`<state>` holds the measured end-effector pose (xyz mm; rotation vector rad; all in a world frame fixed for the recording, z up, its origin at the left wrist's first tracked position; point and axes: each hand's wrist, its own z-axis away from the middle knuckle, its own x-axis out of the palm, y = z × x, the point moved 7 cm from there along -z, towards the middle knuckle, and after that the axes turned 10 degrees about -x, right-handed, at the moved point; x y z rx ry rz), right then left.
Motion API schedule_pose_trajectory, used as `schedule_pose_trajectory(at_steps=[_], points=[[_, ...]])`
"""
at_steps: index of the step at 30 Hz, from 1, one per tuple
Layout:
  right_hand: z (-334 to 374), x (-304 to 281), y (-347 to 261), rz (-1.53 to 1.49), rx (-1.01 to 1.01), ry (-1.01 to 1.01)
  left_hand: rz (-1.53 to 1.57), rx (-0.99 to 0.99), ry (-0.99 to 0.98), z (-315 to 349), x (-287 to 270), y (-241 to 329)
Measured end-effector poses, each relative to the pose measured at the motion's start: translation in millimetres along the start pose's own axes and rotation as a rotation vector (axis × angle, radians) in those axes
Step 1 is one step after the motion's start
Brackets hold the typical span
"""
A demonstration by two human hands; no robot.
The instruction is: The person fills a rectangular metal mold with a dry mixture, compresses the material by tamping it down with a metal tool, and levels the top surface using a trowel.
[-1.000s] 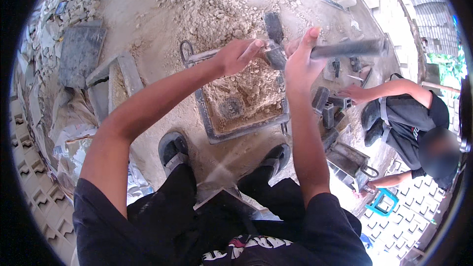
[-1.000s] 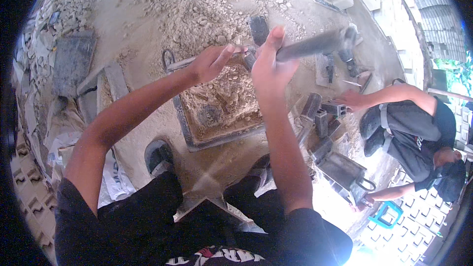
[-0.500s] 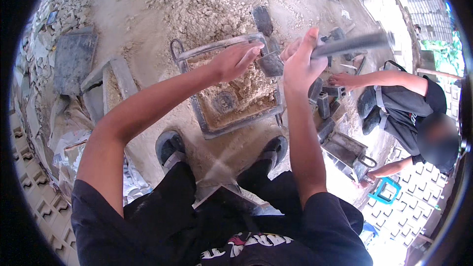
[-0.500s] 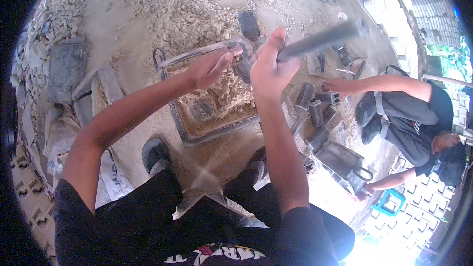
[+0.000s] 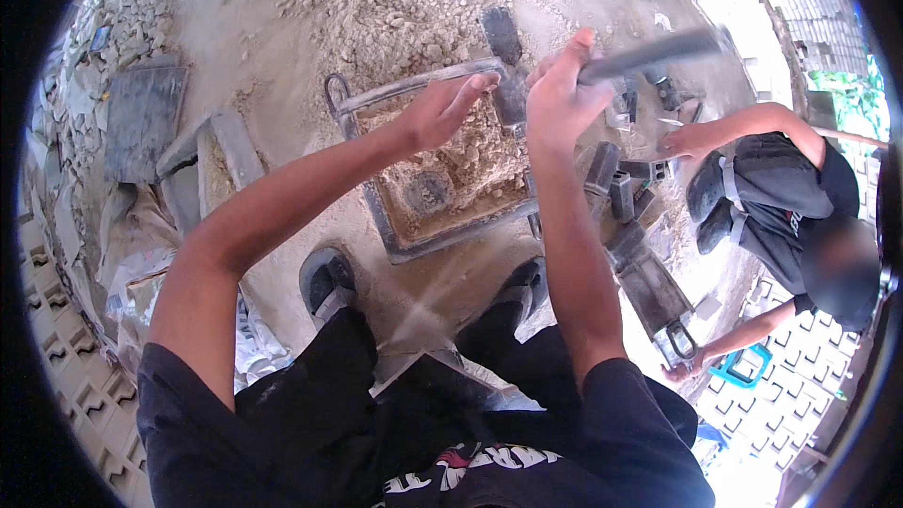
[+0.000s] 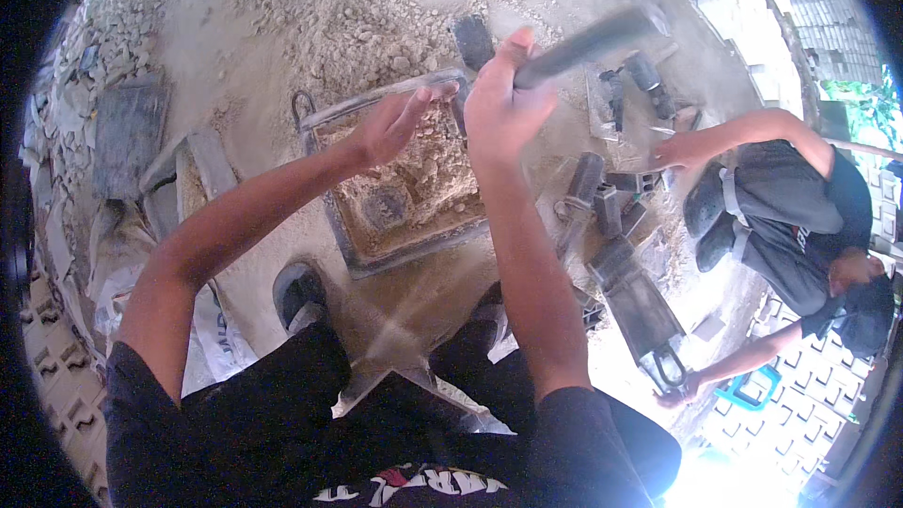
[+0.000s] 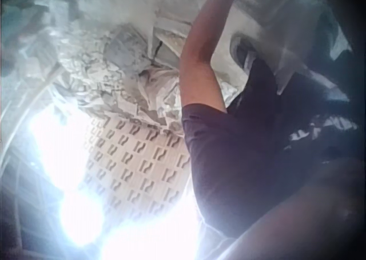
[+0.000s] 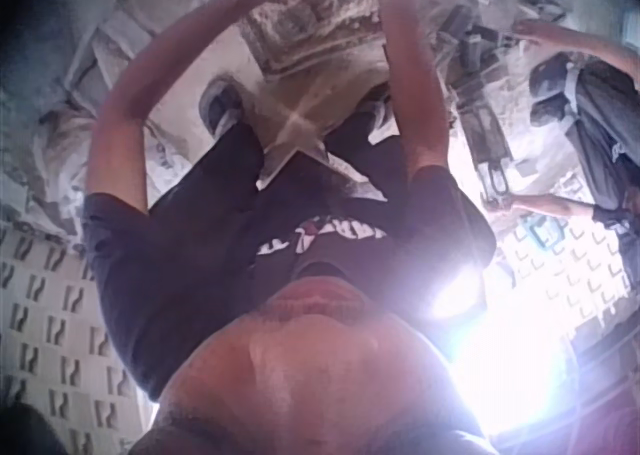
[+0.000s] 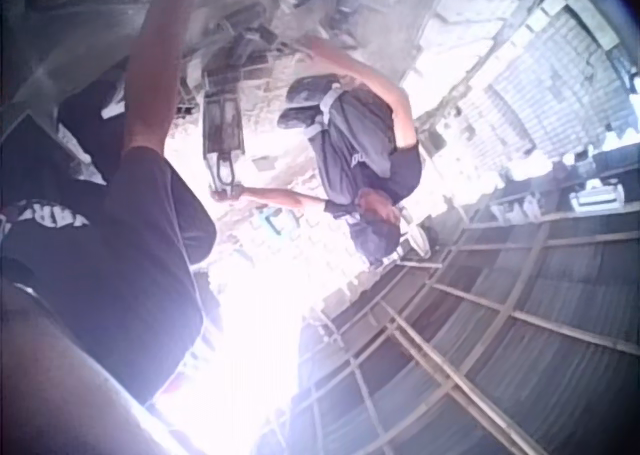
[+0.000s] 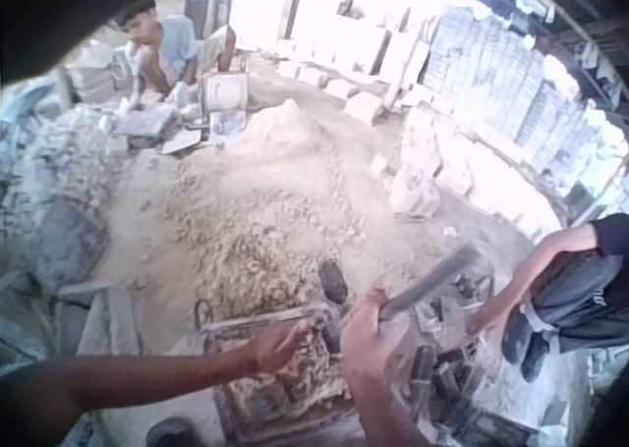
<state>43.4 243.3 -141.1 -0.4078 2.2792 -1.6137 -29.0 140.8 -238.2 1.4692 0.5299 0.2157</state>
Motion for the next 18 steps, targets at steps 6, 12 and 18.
schedule_pose_trajectory(at_steps=[6,12,18], points=[[0.4,2.3,-0.3,-0.062,-0.048,-0.057,0.027,-0.034,0.066,-0.7,-2.5,-5.9],[27.3,-25.7,-4.1,-0.038,-0.209,-0.124,-0.217,0.069,-0.029,7.2,17.0,11.1],[46.2,-45.1,-10.1,0.006,-0.164,-0.100,-0.310,0.169,-0.131,22.2,35.0,11.4]])
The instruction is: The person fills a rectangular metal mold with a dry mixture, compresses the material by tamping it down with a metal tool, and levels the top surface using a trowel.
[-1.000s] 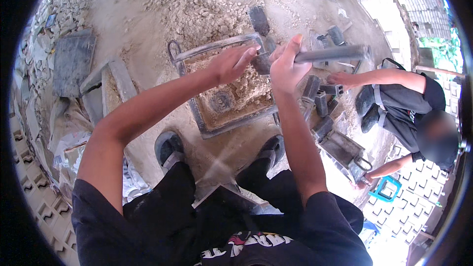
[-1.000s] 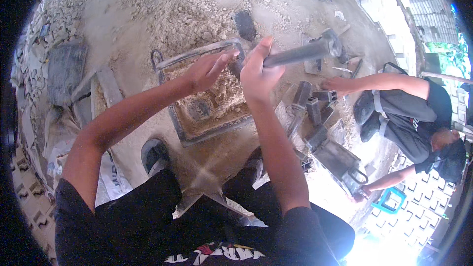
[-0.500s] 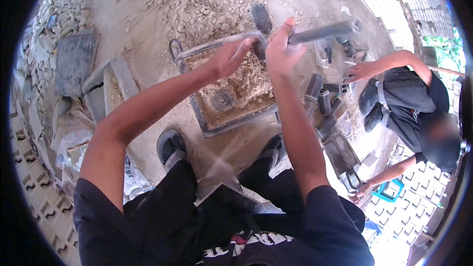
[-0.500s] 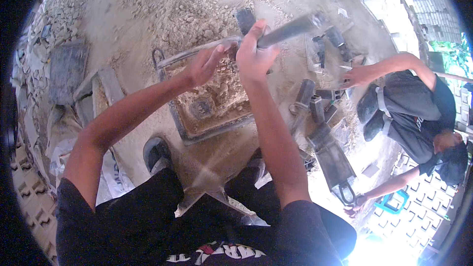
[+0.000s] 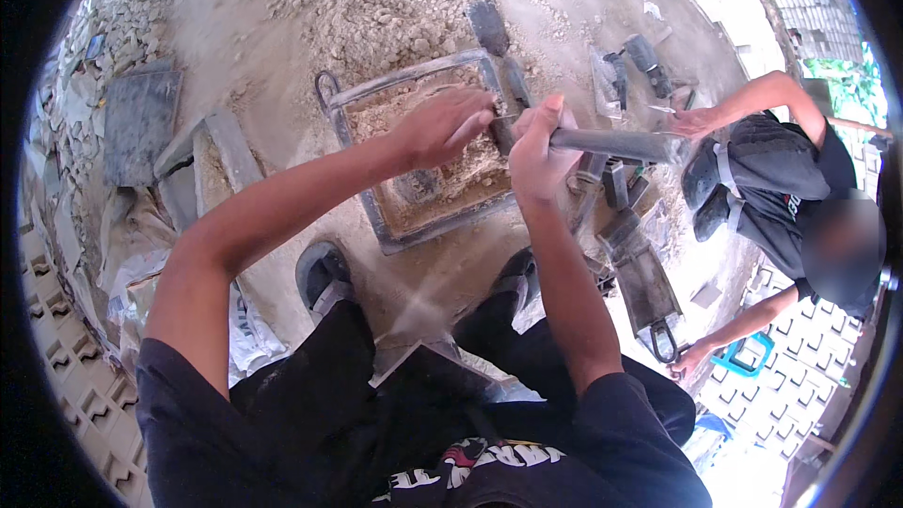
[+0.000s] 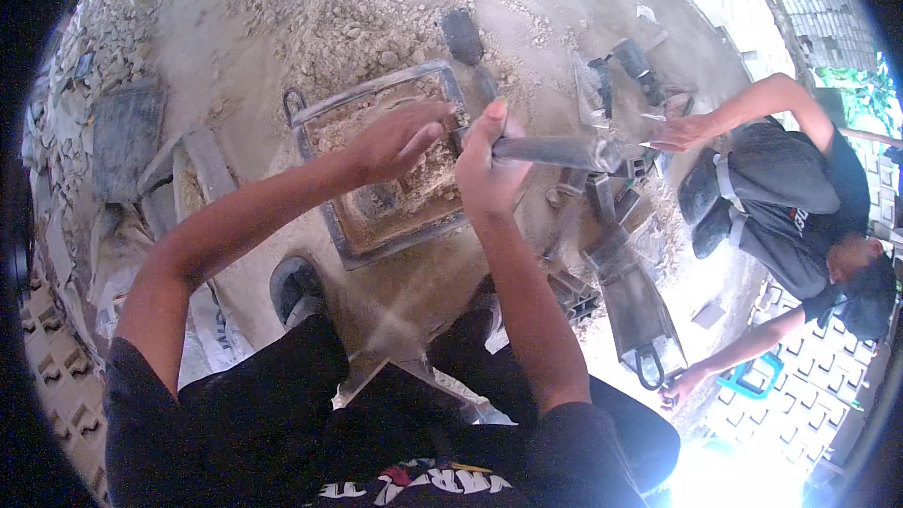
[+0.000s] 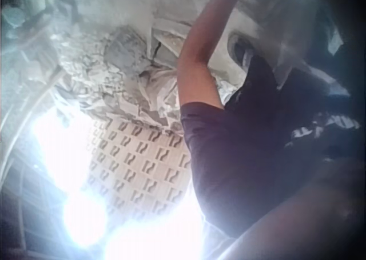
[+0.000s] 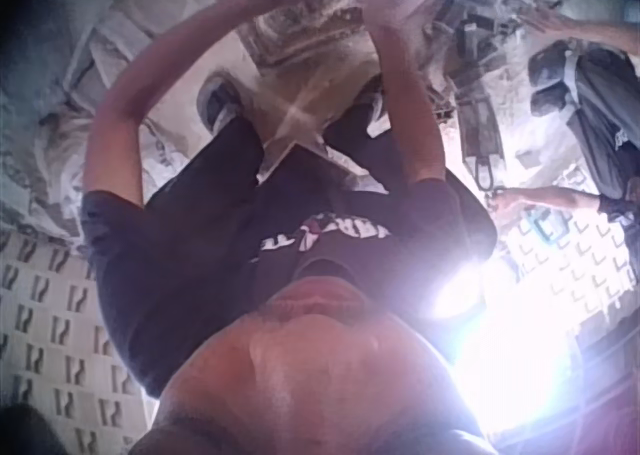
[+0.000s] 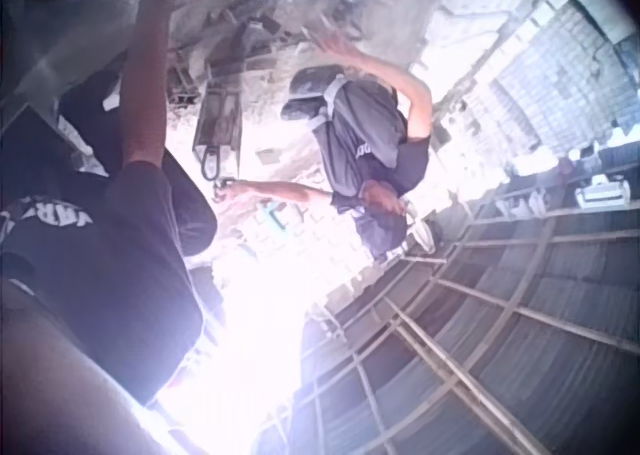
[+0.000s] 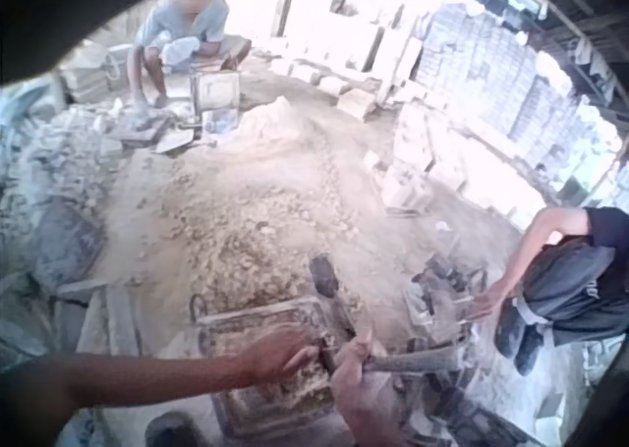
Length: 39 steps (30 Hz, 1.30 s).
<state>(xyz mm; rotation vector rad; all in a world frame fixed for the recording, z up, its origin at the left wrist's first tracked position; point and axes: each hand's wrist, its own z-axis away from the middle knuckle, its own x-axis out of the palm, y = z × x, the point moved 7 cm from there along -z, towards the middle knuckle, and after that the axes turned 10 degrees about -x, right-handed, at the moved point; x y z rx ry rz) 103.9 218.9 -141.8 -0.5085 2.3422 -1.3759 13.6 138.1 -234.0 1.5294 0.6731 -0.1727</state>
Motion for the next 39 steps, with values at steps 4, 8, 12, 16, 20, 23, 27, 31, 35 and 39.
schedule_pose_trajectory(at_steps=[4,8,12,16,20,23,27,31,35,39], points=[[1.2,-5.0,-13.0,-0.005,0.031,0.036,-0.114,0.049,0.000,13.5,4.9,16.9],[18.5,-12.4,-2.3,0.043,0.062,0.069,0.001,0.002,-0.025,27.7,10.2,23.9],[25.5,-24.1,-15.5,-0.034,0.108,0.178,0.148,-0.010,-0.098,48.0,22.5,35.0],[36.3,-19.7,-8.2,-0.201,0.130,0.131,0.374,-0.011,0.033,53.3,21.1,29.9],[29.8,-27.4,-15.3,-0.272,0.104,0.036,0.536,-0.059,0.001,38.2,-3.2,20.1],[30.4,-25.8,-12.1,-0.373,0.016,-0.220,0.390,-0.150,-0.157,32.8,-3.3,6.0],[18.6,-30.5,-21.4,-0.586,0.188,-0.229,0.311,-0.080,-0.157,56.1,29.5,21.5],[43.2,-29.7,8.6,-0.446,0.195,-0.182,0.575,-0.125,0.202,57.0,10.5,27.0],[29.7,-14.8,-37.5,-0.553,0.128,-0.415,0.696,-0.131,0.263,46.5,-28.6,10.1],[42.7,4.6,-12.1,-0.544,0.215,-0.531,0.661,-0.142,0.152,44.7,-22.4,-1.9]])
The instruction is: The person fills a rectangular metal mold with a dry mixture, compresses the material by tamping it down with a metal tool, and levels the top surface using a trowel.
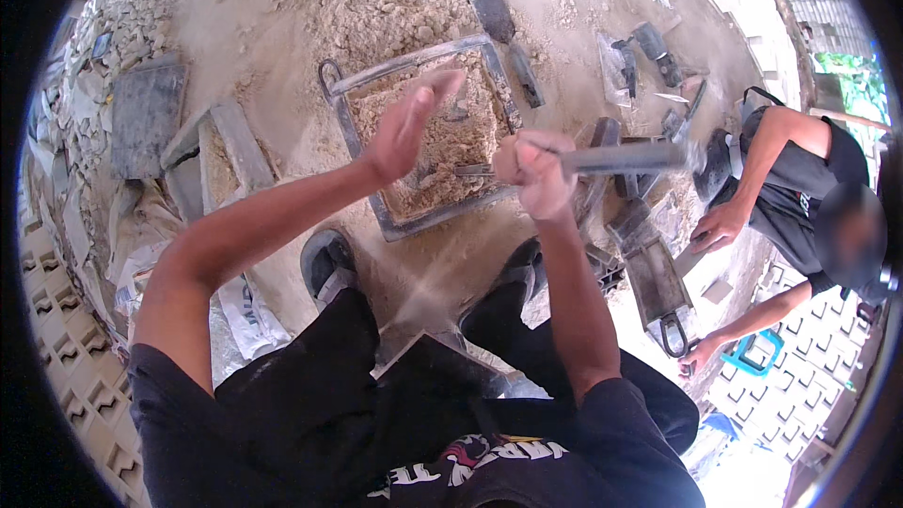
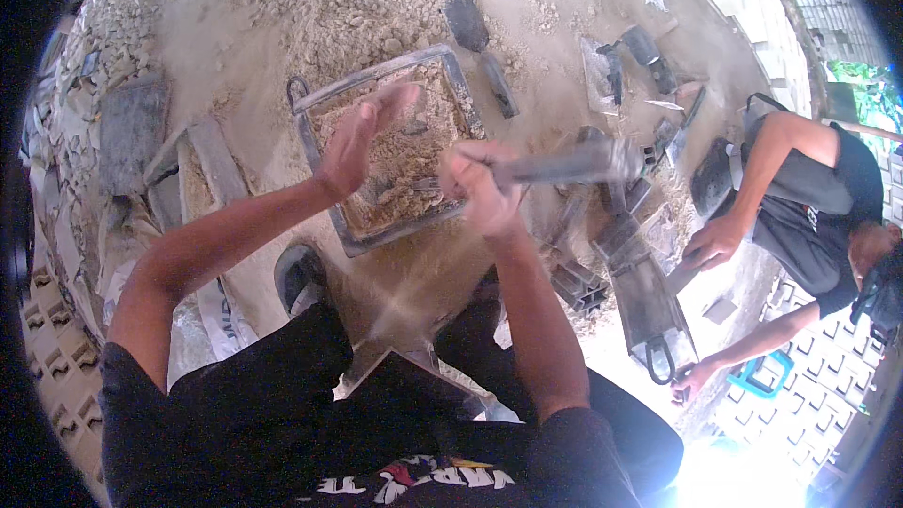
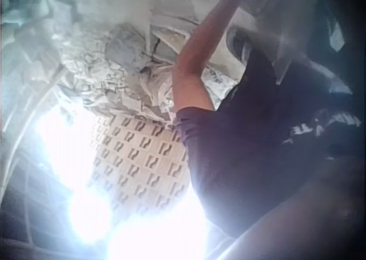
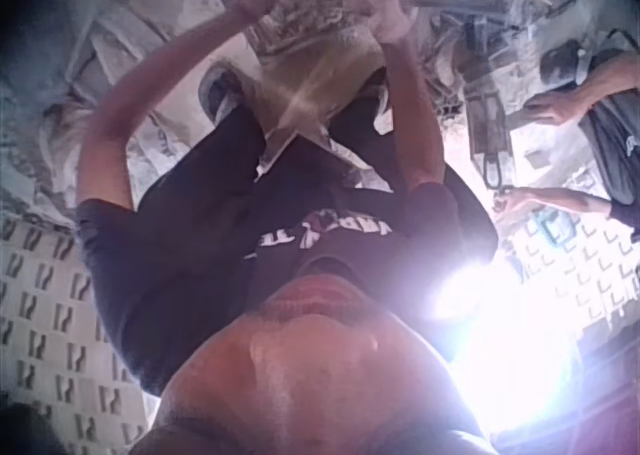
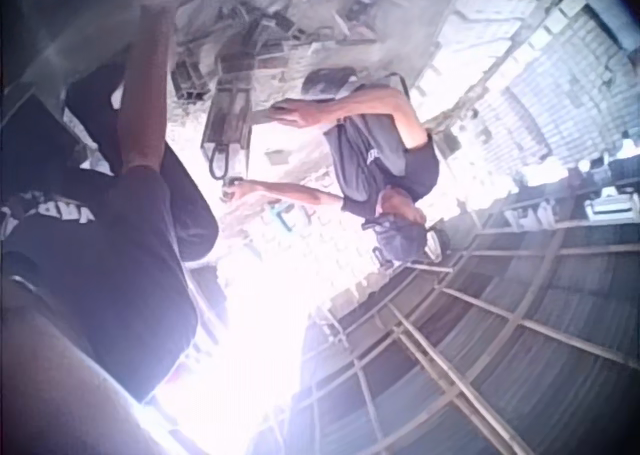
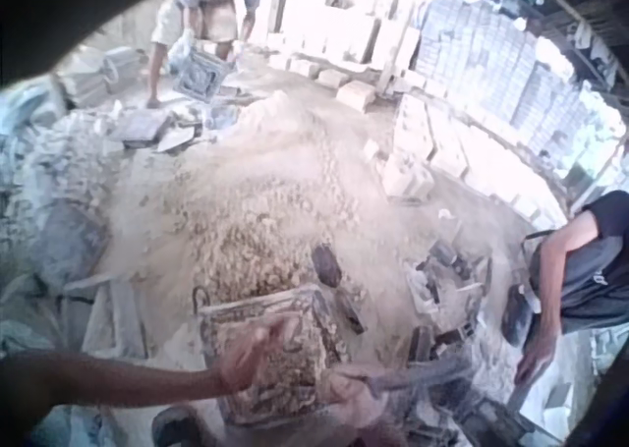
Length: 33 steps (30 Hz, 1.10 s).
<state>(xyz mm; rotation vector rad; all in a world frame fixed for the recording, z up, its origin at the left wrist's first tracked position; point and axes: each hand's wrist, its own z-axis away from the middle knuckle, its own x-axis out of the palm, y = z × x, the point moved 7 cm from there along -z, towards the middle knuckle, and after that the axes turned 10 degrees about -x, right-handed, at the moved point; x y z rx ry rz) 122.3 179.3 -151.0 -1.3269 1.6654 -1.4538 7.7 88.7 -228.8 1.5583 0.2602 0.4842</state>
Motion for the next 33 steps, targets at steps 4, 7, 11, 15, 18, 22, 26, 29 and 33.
schedule_pose_trajectory(at_steps=[4,7,11,15,18,22,26,29,33], points=[[-0.5,14.7,-19.9,-0.079,0.067,0.000,0.011,-0.061,-0.094,24.4,24.1,-20.5],[6.4,21.9,3.8,-0.011,0.055,-0.136,-0.032,-0.008,-0.015,39.0,39.3,-9.1],[1.7,20.7,-26.8,0.076,-0.018,-0.081,0.238,-0.091,0.034,34.1,42.3,-17.4],[9.0,15.3,-12.7,0.420,-0.083,-0.159,0.117,-0.031,-0.053,34.1,53.7,-19.4],[3.4,1.9,-18.2,-0.061,0.119,-0.048,0.066,-0.043,-0.042,32.5,75.5,-17.7],[15.0,-30.3,2.5,0.070,0.169,-0.079,0.134,0.003,-0.001,10.4,77.3,-9.3],[8.4,-18.8,-22.5,-0.030,-0.011,-0.032,0.178,0.050,0.050,-0.8,48.4,1.1],[4.0,-16.2,-4.4,0.139,0.023,0.008,0.111,-0.042,-0.036,-1.1,37.3,-12.7],[3.0,-24.7,-17.2,0.002,0.132,-0.035,-0.146,0.041,-0.166,13.2,62.5,-9.2]])
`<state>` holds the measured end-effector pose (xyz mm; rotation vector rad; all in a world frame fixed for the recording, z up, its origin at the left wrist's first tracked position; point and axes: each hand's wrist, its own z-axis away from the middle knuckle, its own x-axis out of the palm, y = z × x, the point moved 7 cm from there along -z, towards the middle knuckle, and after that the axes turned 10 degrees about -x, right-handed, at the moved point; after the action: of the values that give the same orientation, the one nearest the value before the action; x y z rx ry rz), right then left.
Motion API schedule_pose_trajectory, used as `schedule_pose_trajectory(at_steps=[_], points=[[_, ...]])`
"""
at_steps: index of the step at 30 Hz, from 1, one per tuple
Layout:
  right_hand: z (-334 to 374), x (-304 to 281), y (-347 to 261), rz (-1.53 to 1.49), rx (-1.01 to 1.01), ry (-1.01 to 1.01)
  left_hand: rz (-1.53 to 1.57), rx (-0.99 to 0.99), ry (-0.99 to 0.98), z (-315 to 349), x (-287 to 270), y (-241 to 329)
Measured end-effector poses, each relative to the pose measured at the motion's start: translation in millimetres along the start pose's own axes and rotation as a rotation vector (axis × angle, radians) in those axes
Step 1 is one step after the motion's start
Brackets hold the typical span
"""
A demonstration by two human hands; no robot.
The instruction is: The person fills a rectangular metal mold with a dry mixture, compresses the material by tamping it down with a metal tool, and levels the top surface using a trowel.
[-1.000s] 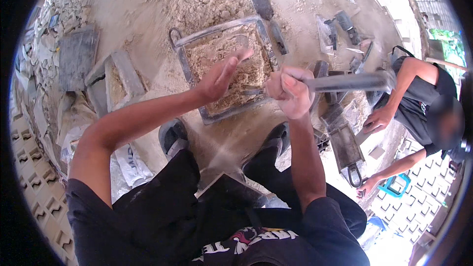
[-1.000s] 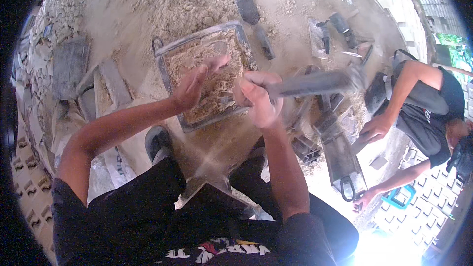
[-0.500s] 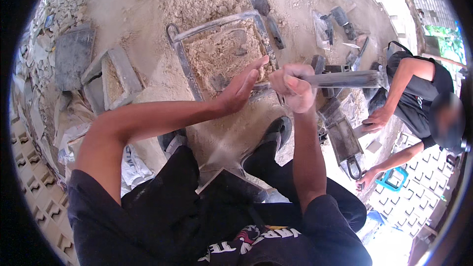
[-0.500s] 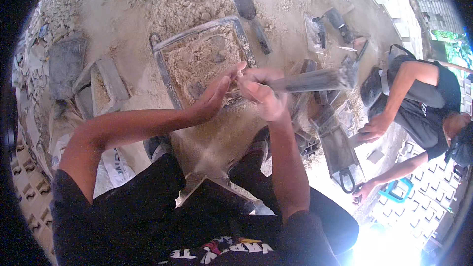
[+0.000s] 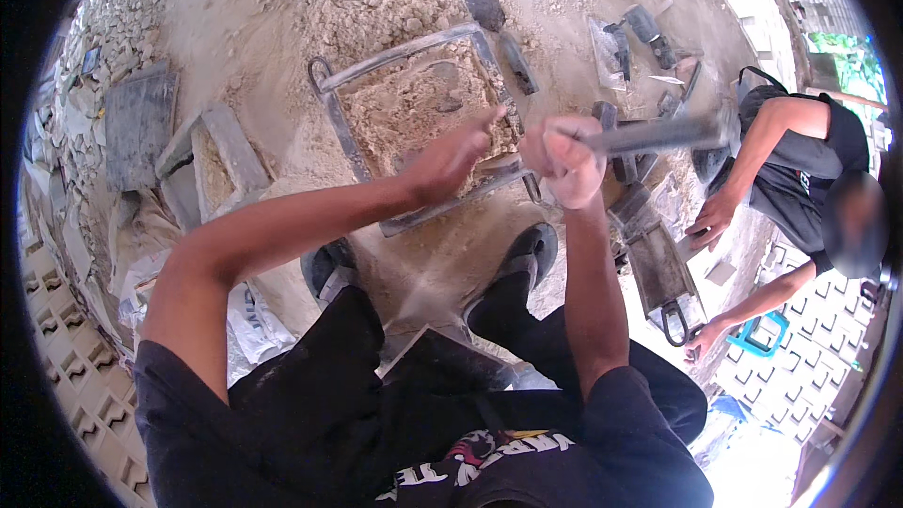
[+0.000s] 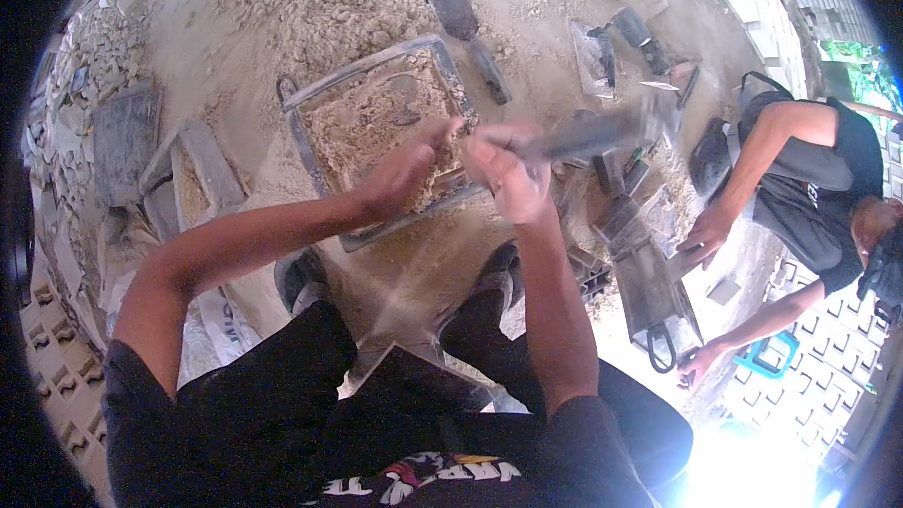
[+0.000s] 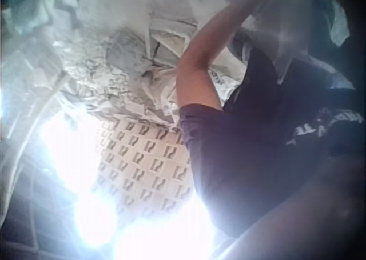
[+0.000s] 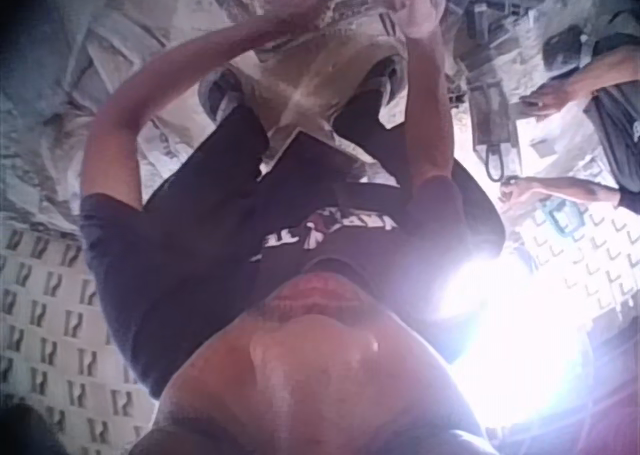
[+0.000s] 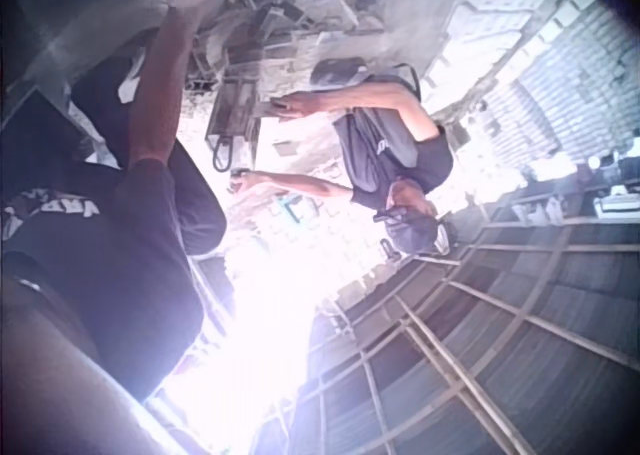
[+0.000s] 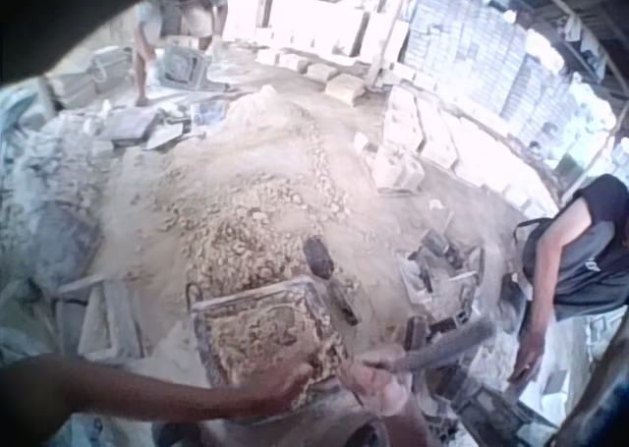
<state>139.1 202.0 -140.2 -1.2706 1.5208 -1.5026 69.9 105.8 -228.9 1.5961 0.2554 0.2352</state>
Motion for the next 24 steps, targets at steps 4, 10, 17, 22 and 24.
schedule_pose_trajectory(at_steps=[4,10,17,22,24], points=[[4.7,-5.9,10.2,0.019,-0.007,0.049,0.095,-0.007,-0.011,-10.4,27.5,1.2],[11.5,-13.6,12.3,0.139,-0.184,0.418,0.246,0.021,0.138,-27.0,-10.5,8.4],[10.5,-9.0,-2.2,0.478,-0.317,0.664,0.063,0.056,0.196,-24.4,-42.2,11.9],[4.2,-5.8,-15.3,0.426,-0.298,0.809,-0.096,0.005,0.104,-30.4,-40.7,8.6],[18.0,-13.0,1.8,0.507,-0.376,0.832,-0.125,-0.002,0.086,-33.1,-26.5,5.6]])
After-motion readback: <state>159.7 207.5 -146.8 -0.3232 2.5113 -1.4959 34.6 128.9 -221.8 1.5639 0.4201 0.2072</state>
